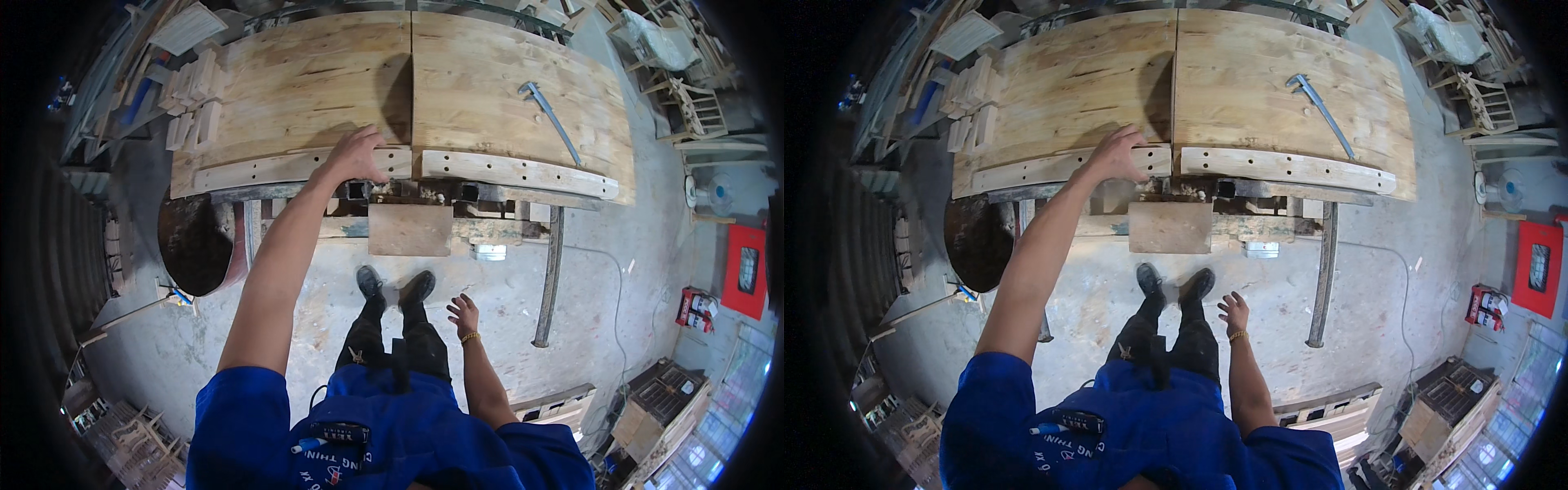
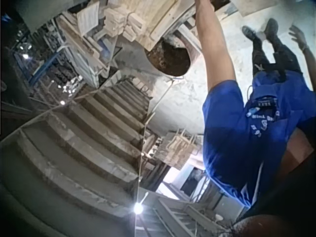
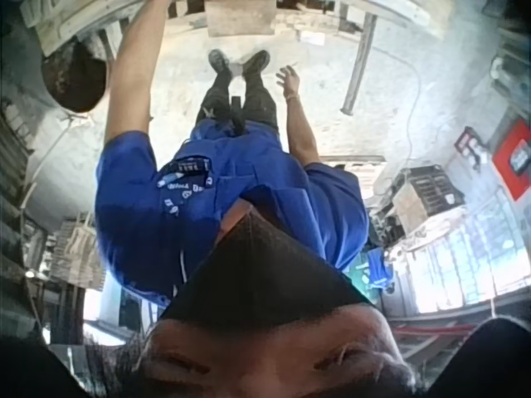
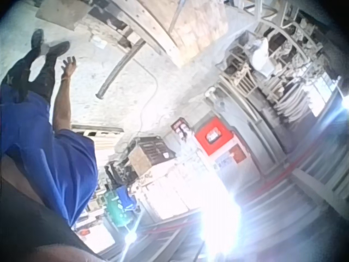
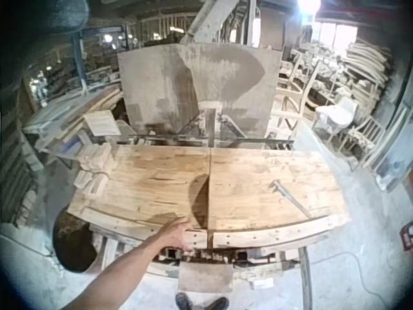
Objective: The person repeatedly measures small wooden pieces with a caliper, marks them with a pen, and places them on a workbench. The person also walks around the workshop while holding the caliper and wood pieces.
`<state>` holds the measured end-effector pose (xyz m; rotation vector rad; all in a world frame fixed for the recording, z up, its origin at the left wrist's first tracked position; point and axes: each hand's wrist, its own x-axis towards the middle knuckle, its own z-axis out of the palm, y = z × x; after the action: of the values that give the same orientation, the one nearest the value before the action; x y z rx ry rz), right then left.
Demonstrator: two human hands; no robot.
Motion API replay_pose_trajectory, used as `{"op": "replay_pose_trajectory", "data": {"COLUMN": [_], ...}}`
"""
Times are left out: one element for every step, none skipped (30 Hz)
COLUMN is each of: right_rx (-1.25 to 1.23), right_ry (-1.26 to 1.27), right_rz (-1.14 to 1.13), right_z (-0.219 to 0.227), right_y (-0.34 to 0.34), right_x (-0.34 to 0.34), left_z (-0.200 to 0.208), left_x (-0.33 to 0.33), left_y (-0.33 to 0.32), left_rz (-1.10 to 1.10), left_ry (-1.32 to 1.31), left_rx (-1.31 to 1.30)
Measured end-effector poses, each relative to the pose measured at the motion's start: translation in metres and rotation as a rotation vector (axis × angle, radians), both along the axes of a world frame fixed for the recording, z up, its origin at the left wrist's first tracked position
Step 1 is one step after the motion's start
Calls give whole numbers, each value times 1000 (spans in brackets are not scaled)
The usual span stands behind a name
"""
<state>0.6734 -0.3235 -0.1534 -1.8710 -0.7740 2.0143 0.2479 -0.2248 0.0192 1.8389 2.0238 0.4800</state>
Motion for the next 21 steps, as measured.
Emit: {"op": "replay_pose_trajectory", "data": {"right_rx": [6, 12, 17, 26, 34, 42, 45, 50, 55, 61, 60, 66, 73, 80, 80, 80, 80, 161, 245, 327, 465], "right_ry": [-11, -21, -31, -42, -53, -63, -63, -70, -78, -80, -83, -85, -88, -92, -93, -93, -95, -114, -118, -126, -122], "right_rz": [2, 3, 6, 18, 31, 45, 47, 57, 69, 85, 88, 98, 106, 113, 111, 107, 102, 58, 22, -17, -156], "right_z": [2, 3, 4, 6, 7, 8, 11, 12, 14, 16, 18, 20, 21, 22, 24, 25, 27, 29, 36, 45, 59], "right_y": [0, 1, 3, 4, 7, 11, 13, 17, 21, 25, 28, 31, 35, 37, 39, 39, 40, 42, 47, 55, 65], "right_x": [2, 4, 5, 5, 6, 5, 5, 3, 2, -2, -5, -10, -13, -15, -18, -21, -24, -26, -34, -42, -56], "left_z": [0, 0, 0, 0, 0, -1, 1, 3, 5, 6, 6, 7, 9, 10, 11, 13, 15, 16, 14, 13, 11], "left_x": [1, 1, 2, 2, 1, 1, 3, 3, 4, 4, 4, 4, 4, 4, 5, 6, 7, 8, 4, 2, 0], "left_y": [1, 1, 2, 1, 0, 0, 0, 1, 1, 1, 1, 0, 1, 1, 2, 4, 5, 7, 4, 5, 4], "left_rz": [3, 7, 11, 13, 16, 20, 19, 19, 20, 24, 28, 33, 33, 33, 31, 35, 37, 38, 32, 20, 7], "left_ry": [-10, -19, -28, -17, -6, 5, 1, -3, -7, -4, -1, 1, 7, 13, 18, 23, 27, 30, 34, 32, 31], "left_rx": [5, 10, 15, 15, 16, 17, -4, -24, -45, -53, -62, -70, -82, -94, -106, -130, -154, -179, -160, -136, -115]}}
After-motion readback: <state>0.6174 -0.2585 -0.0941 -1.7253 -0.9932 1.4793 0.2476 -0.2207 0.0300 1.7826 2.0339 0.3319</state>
